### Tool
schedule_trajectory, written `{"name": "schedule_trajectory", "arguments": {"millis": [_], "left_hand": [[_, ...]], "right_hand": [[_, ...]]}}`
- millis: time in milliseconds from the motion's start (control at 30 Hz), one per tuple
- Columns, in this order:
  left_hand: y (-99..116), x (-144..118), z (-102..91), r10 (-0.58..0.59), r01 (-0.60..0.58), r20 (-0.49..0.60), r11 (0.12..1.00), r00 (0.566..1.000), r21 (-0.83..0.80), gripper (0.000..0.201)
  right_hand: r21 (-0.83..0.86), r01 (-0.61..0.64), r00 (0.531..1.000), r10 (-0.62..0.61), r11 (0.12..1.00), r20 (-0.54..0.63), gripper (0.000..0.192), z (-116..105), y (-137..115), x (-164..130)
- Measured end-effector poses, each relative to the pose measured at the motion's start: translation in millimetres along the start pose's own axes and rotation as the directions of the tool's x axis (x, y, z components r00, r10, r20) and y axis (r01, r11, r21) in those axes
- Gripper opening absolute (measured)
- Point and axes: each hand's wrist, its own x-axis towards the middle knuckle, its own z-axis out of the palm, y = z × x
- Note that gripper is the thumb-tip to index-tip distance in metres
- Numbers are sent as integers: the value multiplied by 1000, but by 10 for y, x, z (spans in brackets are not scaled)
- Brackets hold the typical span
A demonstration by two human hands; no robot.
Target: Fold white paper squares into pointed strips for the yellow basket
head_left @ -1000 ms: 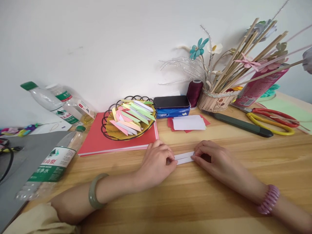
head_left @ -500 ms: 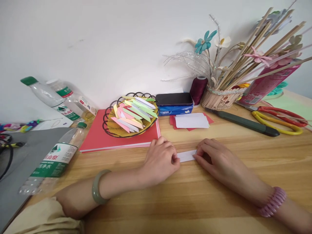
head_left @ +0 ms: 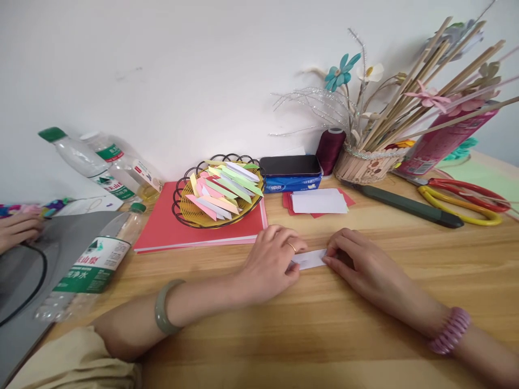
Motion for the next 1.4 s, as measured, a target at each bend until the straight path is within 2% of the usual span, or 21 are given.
{"name": "schedule_trajectory", "arguments": {"millis": [100, 233, 333, 467, 800, 1000, 1233, 1400], "left_hand": [[-16, -21, 1, 128, -128, 8, 992, 992, 23, 23], [-3, -56, 26, 195, -192, -22, 978, 981, 83, 24], [-5, -67, 37, 245, -241, -17, 964, 969, 108, 27], [-61, -71, 45, 324, -328, 58, 939, 944, 107, 31], [-109, -59, -31, 265, -284, 273, 958, 925, 34, 39], [-133, -90, -10, 282, -315, 271, 945, 920, 86, 43], [-86, -102, -27, 286, -354, 311, 916, 906, 188, 49], [-100, -97, -21, 316, -381, 307, 907, 898, 180, 48]], "right_hand": [[-97, 62, 997, -67, 993, -43, 15, -42, 16, 76], [-227, 163, 982, -180, 960, -56, 20, -95, -36, 120], [-263, 298, 951, -309, 918, 3, 25, -84, -78, 18], [-295, 361, 928, -373, 885, 17, 35, -47, -45, -195], [-371, 300, 953, -296, 879, 69, 41, -13, 8, -343], [-466, 307, 944, -328, 830, 38, 40, -29, -5, -347], [-533, 329, 935, -349, 780, 67, 40, -57, -34, -368], [-552, 316, 939, -337, 771, 68, 39, -64, -55, -359]]}}
